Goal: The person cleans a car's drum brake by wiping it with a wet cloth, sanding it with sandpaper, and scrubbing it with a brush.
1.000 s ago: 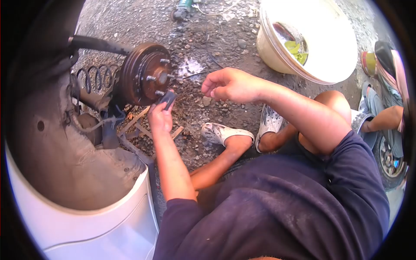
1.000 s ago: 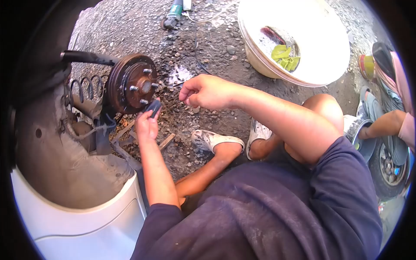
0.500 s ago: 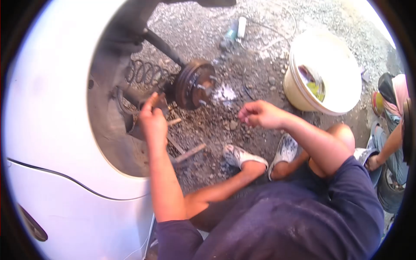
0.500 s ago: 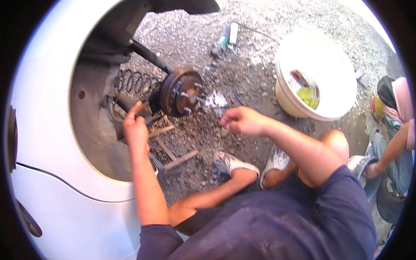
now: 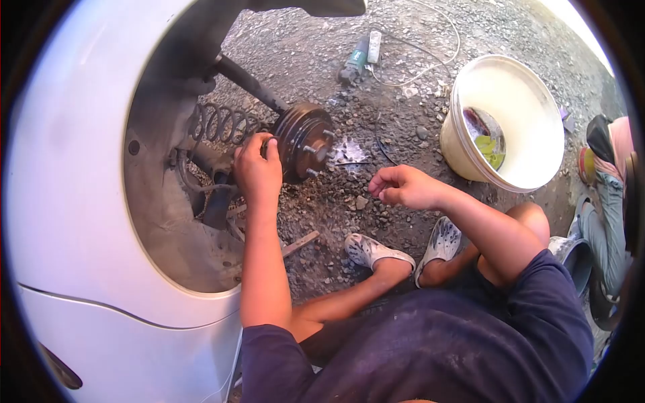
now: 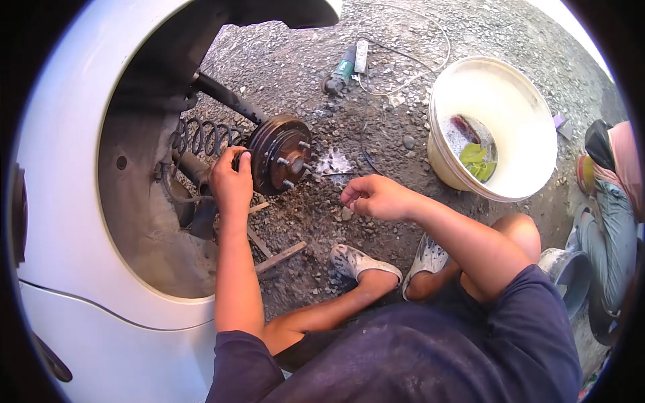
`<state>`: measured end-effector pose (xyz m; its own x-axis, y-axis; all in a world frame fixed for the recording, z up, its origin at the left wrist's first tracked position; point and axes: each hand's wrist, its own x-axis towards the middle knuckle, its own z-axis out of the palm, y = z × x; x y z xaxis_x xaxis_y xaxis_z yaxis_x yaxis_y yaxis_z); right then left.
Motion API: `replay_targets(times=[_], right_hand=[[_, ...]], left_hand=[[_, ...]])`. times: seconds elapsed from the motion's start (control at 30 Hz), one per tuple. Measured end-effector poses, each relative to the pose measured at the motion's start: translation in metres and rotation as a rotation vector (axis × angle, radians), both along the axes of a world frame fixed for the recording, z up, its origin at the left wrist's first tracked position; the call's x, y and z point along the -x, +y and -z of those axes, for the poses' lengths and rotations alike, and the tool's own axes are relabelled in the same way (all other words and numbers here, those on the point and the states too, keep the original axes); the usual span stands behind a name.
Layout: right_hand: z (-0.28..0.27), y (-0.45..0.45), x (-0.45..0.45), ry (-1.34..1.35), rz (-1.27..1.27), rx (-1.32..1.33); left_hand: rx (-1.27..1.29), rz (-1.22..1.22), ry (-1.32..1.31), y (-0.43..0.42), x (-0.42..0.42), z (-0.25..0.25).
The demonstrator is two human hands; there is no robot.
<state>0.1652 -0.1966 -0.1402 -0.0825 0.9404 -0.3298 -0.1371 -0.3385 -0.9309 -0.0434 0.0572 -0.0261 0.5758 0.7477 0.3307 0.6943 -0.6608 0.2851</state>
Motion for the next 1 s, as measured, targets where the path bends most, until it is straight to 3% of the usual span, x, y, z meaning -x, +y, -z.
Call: replay_targets(times=[0.03,0.07,0.2,0.4,0.47,0.63,0.73,0.83,1.0], right_hand=[[-0.001,-0.001,-0.001,-0.042,-0.016,-0.009],[0.002,-0.002,-0.002,-0.04,-0.005,-0.004],[0.016,-0.007,-0.004,0.006,-0.001,0.044],[0.012,-0.008,-0.013,-0.034,0.004,0.009],[0.017,-0.01,-0.014,0.137,0.043,0.075],[0.018,-0.004,-0.004,0.2,0.022,0.099],[0.01,-0.001,-0.002,0.209,0.016,0.068],[0.001,-0.006,-0.01,0.226,0.021,0.059],[0.014,-0.009,-0.022,0.233,0.031,0.083]], left_hand=[[-0.128,0.026,-0.033,0.002,-0.005,0.007],[-0.088,0.027,-0.116,0.004,-0.008,0.013],[-0.193,0.039,-0.014,0.002,-0.02,0.018],[-0.141,0.07,-0.227,0.004,0.049,0.056],[-0.115,0.048,-0.269,0.002,0.06,0.064],[-0.166,0.3,-0.137,0.022,-0.014,0.022],[-0.145,0.267,0.069,0.026,-0.043,0.01],[-0.105,0.239,-0.117,0.021,-0.009,0.018],[-0.158,0.117,-0.183,0.001,0.038,0.046]])
